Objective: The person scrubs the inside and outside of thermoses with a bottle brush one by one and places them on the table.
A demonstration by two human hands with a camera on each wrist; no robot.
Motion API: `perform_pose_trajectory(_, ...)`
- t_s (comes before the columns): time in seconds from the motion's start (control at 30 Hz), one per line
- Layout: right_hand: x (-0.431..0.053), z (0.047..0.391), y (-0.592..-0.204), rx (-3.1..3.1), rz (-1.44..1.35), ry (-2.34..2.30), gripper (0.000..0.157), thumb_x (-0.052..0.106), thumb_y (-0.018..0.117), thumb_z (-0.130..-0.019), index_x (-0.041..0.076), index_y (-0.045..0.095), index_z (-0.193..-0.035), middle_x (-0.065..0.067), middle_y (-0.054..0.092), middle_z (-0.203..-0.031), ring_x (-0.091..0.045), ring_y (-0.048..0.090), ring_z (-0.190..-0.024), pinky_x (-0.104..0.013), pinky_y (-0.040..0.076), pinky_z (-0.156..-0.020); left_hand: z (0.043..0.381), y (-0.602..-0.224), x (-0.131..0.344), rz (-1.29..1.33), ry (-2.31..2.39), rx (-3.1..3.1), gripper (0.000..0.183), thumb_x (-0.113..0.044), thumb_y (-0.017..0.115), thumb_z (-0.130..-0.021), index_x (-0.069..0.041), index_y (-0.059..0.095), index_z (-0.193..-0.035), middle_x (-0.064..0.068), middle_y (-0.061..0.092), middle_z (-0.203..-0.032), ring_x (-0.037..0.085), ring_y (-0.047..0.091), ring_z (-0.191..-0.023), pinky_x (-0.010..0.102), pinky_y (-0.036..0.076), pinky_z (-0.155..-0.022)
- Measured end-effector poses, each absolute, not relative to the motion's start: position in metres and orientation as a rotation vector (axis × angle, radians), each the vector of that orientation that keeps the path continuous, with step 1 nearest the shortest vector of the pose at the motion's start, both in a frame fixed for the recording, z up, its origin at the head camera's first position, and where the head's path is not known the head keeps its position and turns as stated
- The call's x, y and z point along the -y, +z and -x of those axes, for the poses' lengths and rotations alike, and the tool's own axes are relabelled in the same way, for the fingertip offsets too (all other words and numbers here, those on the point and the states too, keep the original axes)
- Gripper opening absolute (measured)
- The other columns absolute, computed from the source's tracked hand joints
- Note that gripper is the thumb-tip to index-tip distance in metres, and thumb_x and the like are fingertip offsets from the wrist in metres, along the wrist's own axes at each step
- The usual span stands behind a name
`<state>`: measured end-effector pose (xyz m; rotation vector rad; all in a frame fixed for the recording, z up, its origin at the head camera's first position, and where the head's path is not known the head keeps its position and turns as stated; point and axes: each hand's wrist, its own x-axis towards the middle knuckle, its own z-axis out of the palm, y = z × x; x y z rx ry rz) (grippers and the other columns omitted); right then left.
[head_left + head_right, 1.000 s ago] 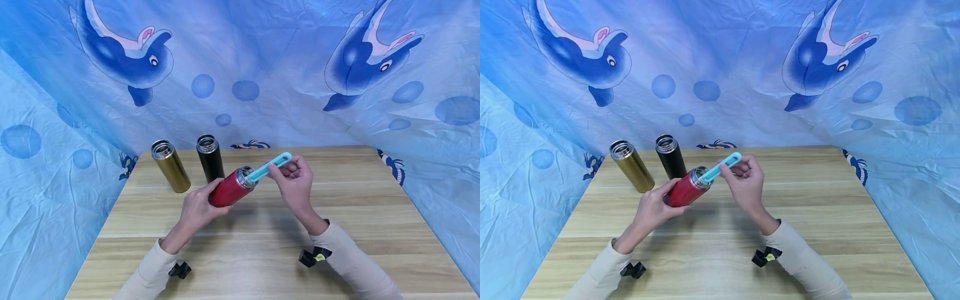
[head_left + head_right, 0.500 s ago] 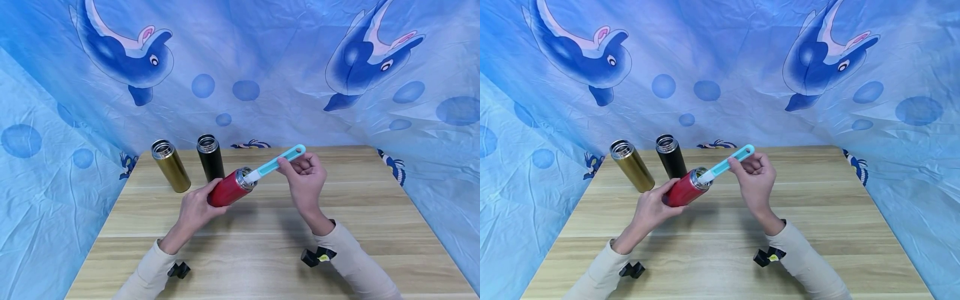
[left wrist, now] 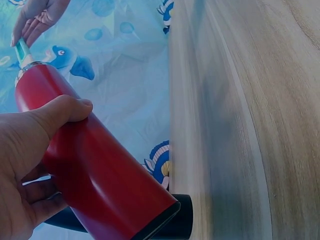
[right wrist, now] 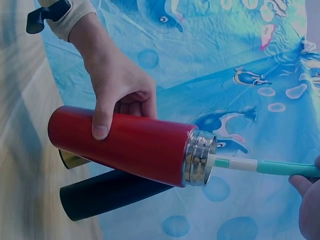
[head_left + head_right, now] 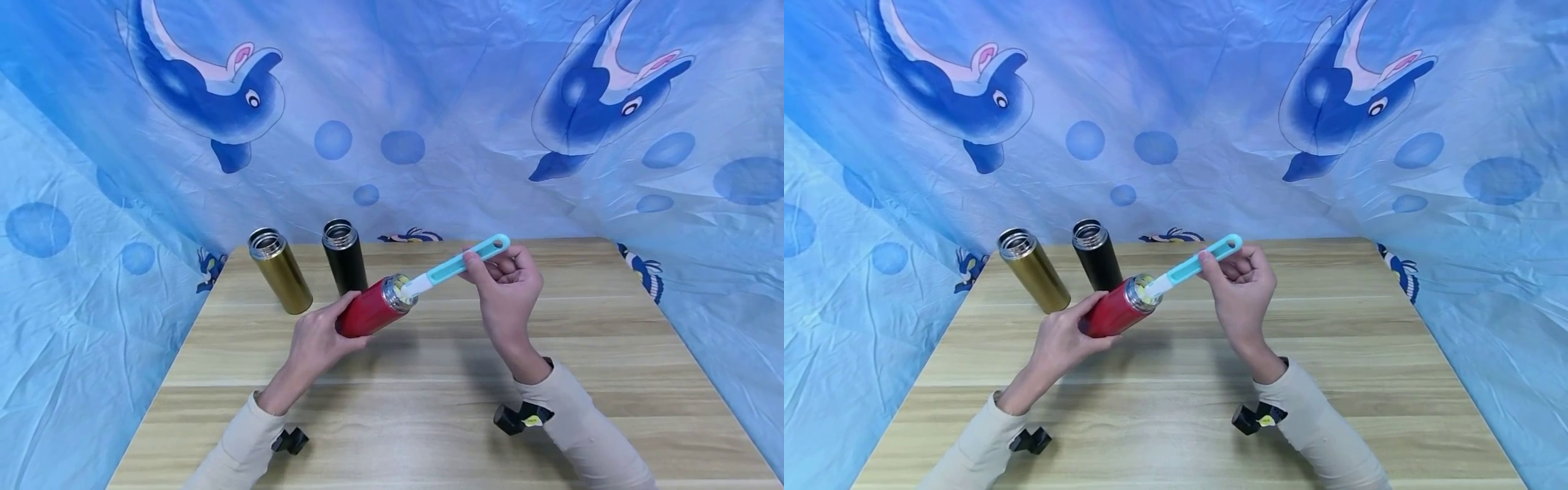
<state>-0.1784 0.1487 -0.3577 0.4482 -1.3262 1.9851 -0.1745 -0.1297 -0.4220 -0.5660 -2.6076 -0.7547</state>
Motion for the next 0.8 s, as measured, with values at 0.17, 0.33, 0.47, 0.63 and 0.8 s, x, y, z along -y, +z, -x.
perform_pose_trajectory(0.17, -0.153, 0.178, -0.354, 1.303, -0.429, 1.978, 0.017, -0.009, 0.073, -0.087, -0.006, 0.060, -0.097, -0.017, 0.075, -0.089, -0.021, 0.076, -0.076, -0.037, 0.062, -0.067, 0.174, -0.421, 0.129, 0.583, -0.748, 2.595, 0.076, -0.027, 0.098, -0.066, -0.016, 0.064, -0.134, 0.012, 0.075, -0.117, 0.031, 0.074, -0.096, 0.048, 0.062, -0.080)
perform_pose_trajectory(0.33, -0.156, 0.178, -0.351, 1.304, -0.416, 1.977, 0.018, -0.010, 0.074, -0.086, -0.007, 0.059, -0.095, -0.019, 0.075, -0.089, -0.023, 0.076, -0.077, -0.038, 0.062, -0.067, 0.174, -0.420, 0.129, 0.585, -0.736, 2.601, 0.076, -0.024, 0.098, -0.066, -0.015, 0.064, -0.134, 0.013, 0.074, -0.118, 0.032, 0.074, -0.097, 0.049, 0.062, -0.080)
perform_pose_trajectory(0.47, -0.158, 0.178, -0.349, 1.310, -0.400, 1.973, 0.018, -0.010, 0.074, -0.086, -0.007, 0.059, -0.094, -0.019, 0.075, -0.088, -0.024, 0.077, -0.078, -0.038, 0.062, -0.068, 0.174, -0.420, 0.131, 0.590, -0.706, 2.603, 0.077, -0.024, 0.098, -0.066, -0.014, 0.064, -0.134, 0.013, 0.074, -0.118, 0.032, 0.074, -0.096, 0.049, 0.062, -0.079)
perform_pose_trajectory(0.63, -0.159, 0.179, -0.349, 1.288, -0.454, 1.998, 0.017, -0.012, 0.073, -0.086, -0.008, 0.060, -0.095, -0.018, 0.076, -0.088, -0.023, 0.077, -0.078, -0.039, 0.062, -0.069, 0.176, -0.420, 0.136, 0.626, -0.668, 2.568, 0.078, -0.025, 0.099, -0.064, -0.013, 0.064, -0.133, 0.014, 0.075, -0.116, 0.031, 0.075, -0.092, 0.047, 0.063, -0.076)
perform_pose_trajectory(0.8, -0.159, 0.182, -0.350, 1.273, -0.604, 2.022, 0.016, -0.018, 0.067, -0.088, -0.011, 0.057, -0.099, -0.022, 0.075, -0.092, -0.026, 0.077, -0.081, -0.039, 0.062, -0.072, 0.177, -0.420, 0.139, 0.669, -0.664, 2.554, 0.077, -0.027, 0.098, -0.065, -0.010, 0.065, -0.132, 0.015, 0.075, -0.114, 0.031, 0.075, -0.088, 0.045, 0.063, -0.075)
